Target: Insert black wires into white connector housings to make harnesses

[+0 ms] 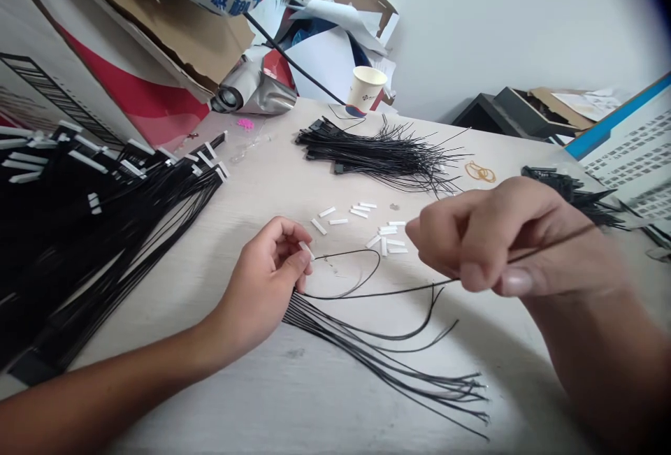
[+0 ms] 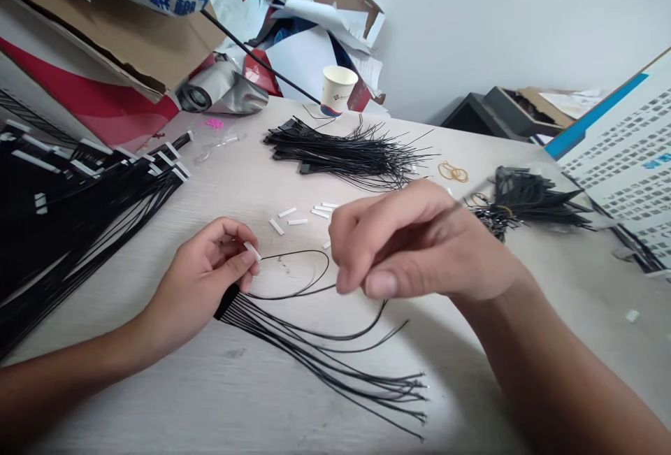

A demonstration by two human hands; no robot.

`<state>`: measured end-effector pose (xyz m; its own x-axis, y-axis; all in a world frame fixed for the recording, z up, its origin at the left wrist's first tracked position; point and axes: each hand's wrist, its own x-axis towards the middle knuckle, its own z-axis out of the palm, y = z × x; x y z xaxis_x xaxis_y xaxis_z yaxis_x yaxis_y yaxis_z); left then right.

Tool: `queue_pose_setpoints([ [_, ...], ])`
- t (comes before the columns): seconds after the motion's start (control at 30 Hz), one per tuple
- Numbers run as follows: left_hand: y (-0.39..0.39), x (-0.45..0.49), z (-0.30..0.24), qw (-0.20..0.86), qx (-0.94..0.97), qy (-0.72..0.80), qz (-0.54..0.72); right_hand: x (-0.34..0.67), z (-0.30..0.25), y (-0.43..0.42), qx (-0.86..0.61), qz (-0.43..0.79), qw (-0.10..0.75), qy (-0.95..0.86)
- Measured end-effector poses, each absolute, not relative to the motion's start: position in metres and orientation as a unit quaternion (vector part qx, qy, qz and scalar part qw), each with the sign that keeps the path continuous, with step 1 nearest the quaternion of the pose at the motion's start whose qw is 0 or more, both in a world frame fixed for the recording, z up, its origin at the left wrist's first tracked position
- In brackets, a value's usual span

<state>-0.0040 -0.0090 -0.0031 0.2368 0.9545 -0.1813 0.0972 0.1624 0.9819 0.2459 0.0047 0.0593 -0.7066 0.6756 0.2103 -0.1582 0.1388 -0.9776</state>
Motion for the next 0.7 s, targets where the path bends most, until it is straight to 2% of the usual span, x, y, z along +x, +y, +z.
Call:
queue_pose_setpoints([
  [0.27,-0.010,-0.004,-0.002,0.587,0.526,0.493,0.368,0.223,0.052,-0.004,-0.256,0.599,0.478,-0.589],
  [0.47,-0.008,-0.005,0.002,0.598,0.502,0.494,0.383,0.199,0.034,-0.007,-0.411,0.535,0.395,-0.624],
  [0.7,-0.016,-0.004,0.013,0.577,0.438,0.513,0.460,0.178,0.021,-0.016,-0.458,0.420,0.437,-0.650],
])
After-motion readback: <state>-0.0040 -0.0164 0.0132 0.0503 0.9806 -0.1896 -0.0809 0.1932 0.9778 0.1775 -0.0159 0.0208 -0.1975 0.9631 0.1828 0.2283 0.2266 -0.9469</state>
